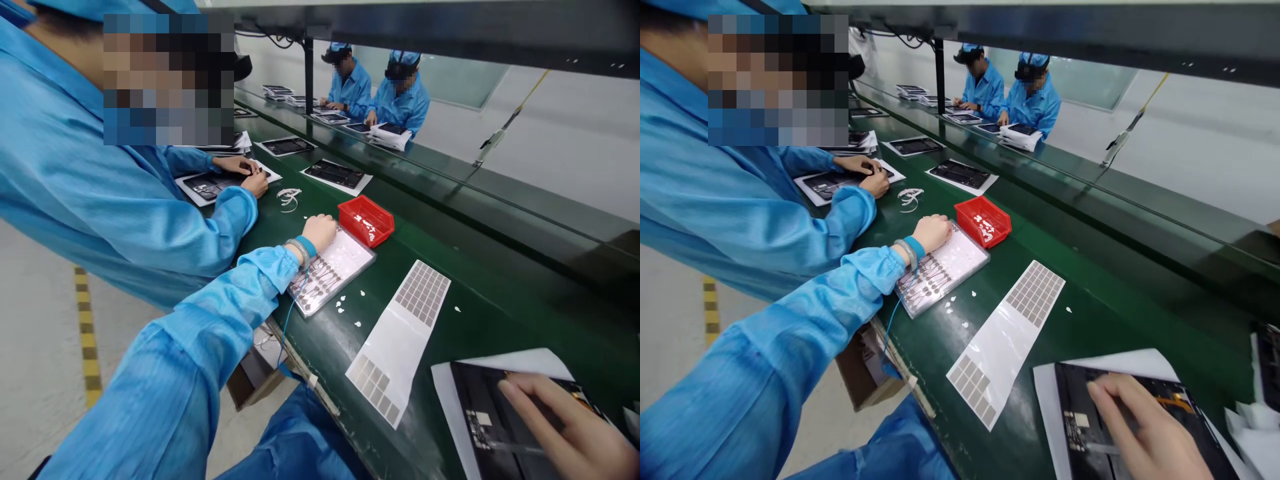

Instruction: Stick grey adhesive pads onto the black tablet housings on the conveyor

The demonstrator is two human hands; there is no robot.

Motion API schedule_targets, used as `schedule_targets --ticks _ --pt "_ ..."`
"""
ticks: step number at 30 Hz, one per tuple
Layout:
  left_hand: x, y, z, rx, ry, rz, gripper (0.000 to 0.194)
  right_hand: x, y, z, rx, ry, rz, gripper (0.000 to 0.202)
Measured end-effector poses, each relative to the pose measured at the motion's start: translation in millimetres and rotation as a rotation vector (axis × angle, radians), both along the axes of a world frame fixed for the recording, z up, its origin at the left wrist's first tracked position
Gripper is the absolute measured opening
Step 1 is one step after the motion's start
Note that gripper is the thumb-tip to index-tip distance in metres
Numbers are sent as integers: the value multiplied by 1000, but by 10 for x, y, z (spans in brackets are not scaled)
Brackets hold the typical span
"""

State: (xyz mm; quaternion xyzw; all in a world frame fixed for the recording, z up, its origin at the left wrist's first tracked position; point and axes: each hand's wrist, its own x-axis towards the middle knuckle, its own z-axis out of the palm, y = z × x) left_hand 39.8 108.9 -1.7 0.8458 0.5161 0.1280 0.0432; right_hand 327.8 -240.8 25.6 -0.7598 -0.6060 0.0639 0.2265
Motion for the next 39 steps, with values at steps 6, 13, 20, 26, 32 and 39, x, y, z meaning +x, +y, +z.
schedule_targets --ticks 6,13,20,26,32,39 --pt "-101 -181 231 4 -273 26 20 -729 856 355 -159 203 268 31" --pt "-176 -393 212 -290 -536 -57 20 -1356 1795 181 -174 889 149 14" --pt "-69 -781 96 -388 -627 -160 27 -1801 2279 35 -111 1316 -26 16" --pt "-280 -848 32 -189 -496 -121 23 -1832 2293 -33 9 1366 -156 13" --pt "-410 -1014 107 49 -339 -197 16 -1632 2165 -14 -168 1245 -71 19" --pt "-210 -1132 107 168 -298 -288 17 -1670 2024 20 -205 1099 119 11"
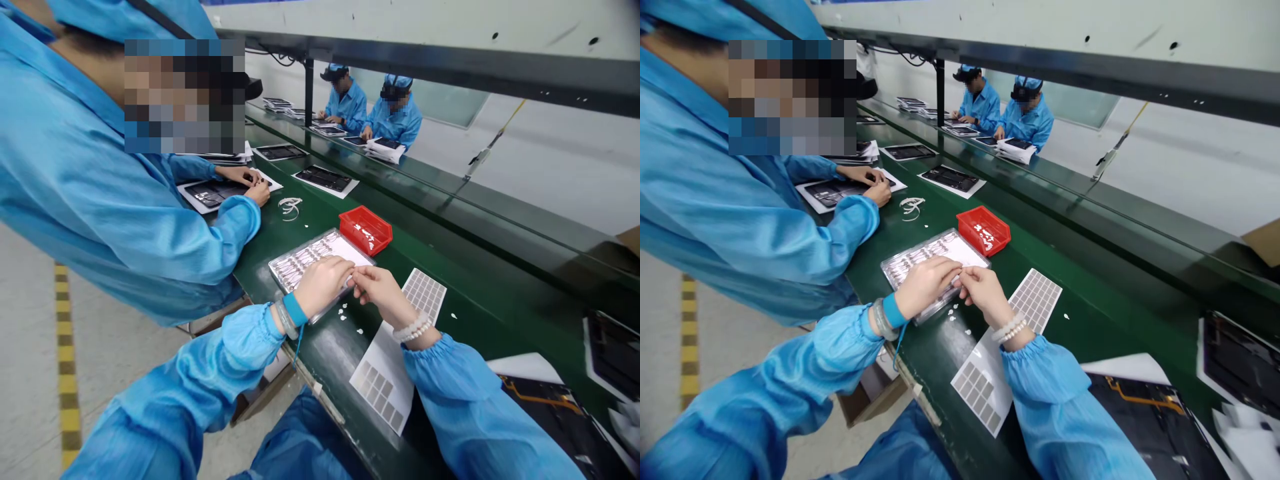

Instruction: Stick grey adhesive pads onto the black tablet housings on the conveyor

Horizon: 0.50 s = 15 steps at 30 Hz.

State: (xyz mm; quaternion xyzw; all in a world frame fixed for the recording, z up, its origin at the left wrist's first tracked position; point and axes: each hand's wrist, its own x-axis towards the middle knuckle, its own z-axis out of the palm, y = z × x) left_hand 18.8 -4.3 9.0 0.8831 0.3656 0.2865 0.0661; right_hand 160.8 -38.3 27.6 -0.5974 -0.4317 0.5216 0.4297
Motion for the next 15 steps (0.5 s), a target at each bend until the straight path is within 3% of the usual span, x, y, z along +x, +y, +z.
schedule_targets --ticks 10,15 --pt "77 52 17 -11 50 50 16 97 8 -152 158 -194 17 7" --pt "62 185 58 49 75 140 26 242 -132 -70 130 -211 -5 7"
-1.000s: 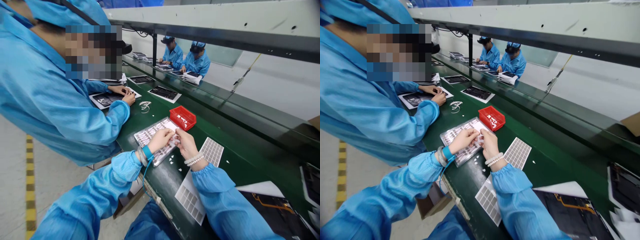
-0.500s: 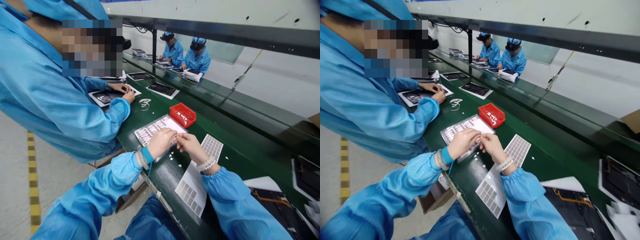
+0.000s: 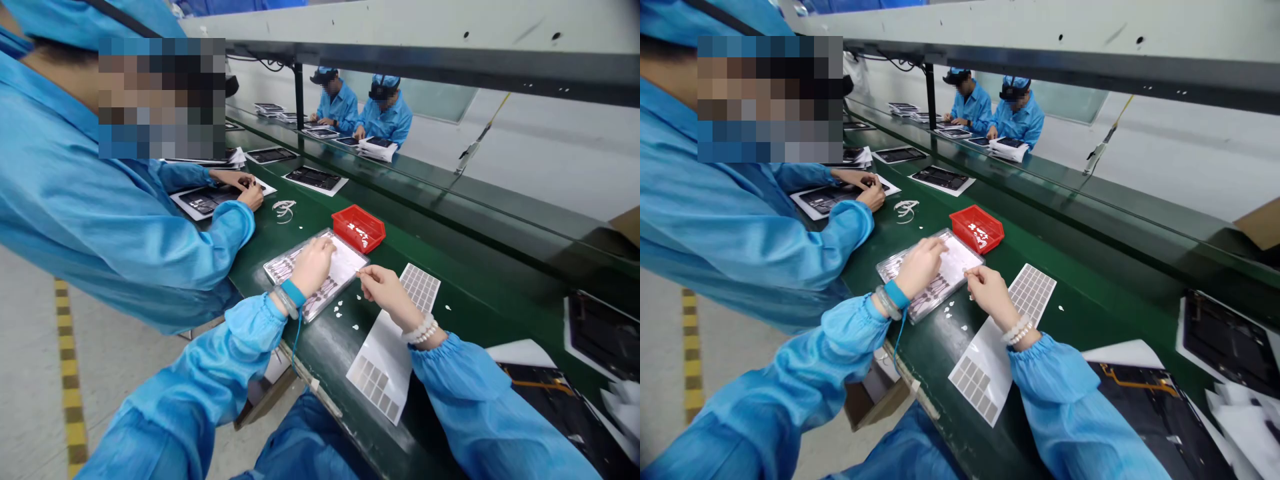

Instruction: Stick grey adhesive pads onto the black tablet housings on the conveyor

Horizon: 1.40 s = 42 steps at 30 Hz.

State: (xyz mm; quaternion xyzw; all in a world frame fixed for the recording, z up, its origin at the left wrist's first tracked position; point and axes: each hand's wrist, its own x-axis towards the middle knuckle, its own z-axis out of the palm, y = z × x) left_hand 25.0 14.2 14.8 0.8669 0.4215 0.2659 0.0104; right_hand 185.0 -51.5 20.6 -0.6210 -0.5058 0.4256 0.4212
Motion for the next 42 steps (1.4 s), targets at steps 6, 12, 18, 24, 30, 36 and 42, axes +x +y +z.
schedule_targets --ticks 6,12,18,24,30,36,42 --pt "259 -464 98 107 38 -414 26 313 -506 199 -167 109 56 12" --pt "705 -992 89 -77 -21 -664 26 694 -1260 180 29 -165 -57 13" --pt "1081 -1500 -23 -278 0 -889 30 869 -2104 24 166 -311 -186 15" --pt "1340 -1902 -364 -84 145 -1085 39 1498 -2830 -18 42 -444 -462 19" --pt "1288 -1930 -553 69 263 -1162 21 2014 -3173 -272 -174 -784 -460 19" --pt "1217 -1898 -509 66 217 -1176 17 2016 -3075 -334 -203 -849 -299 16" --pt "1235 -1915 -496 35 249 -1164 18 2133 -2968 -243 -298 -907 -145 19"
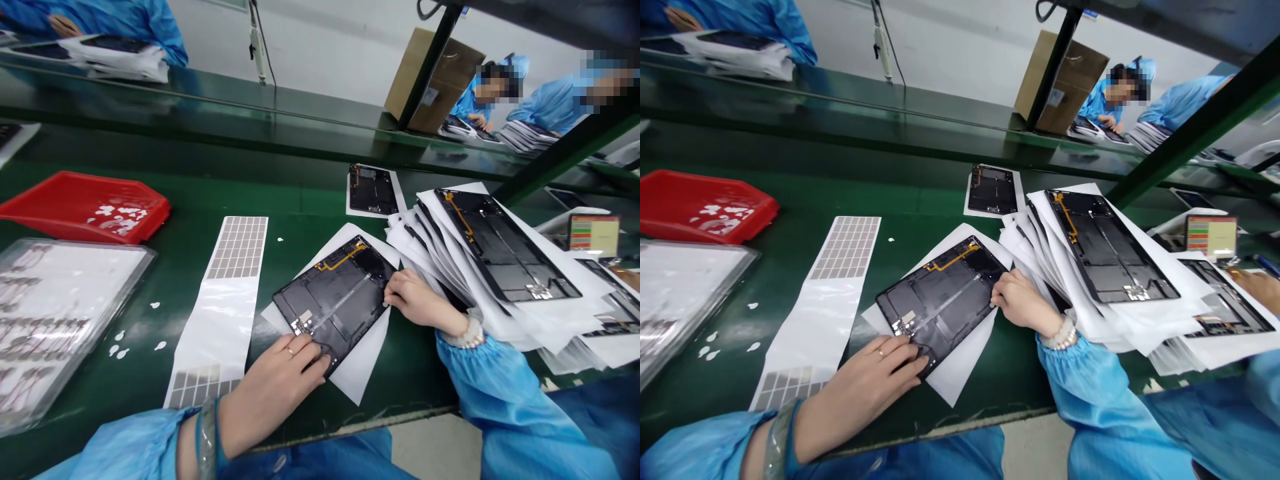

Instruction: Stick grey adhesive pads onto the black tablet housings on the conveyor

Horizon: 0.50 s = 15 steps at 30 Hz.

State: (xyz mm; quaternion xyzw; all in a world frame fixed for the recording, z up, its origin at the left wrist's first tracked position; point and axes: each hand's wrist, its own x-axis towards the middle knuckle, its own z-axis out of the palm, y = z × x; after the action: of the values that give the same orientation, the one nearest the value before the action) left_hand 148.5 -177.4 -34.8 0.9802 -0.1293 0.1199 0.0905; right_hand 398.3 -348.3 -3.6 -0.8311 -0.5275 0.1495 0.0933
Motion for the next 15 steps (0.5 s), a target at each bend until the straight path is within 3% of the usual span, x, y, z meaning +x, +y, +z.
schedule_targets --ticks 15 --pt "5 -1 -23 -28 24 11 19 59 41 66 -115 1 71 18"
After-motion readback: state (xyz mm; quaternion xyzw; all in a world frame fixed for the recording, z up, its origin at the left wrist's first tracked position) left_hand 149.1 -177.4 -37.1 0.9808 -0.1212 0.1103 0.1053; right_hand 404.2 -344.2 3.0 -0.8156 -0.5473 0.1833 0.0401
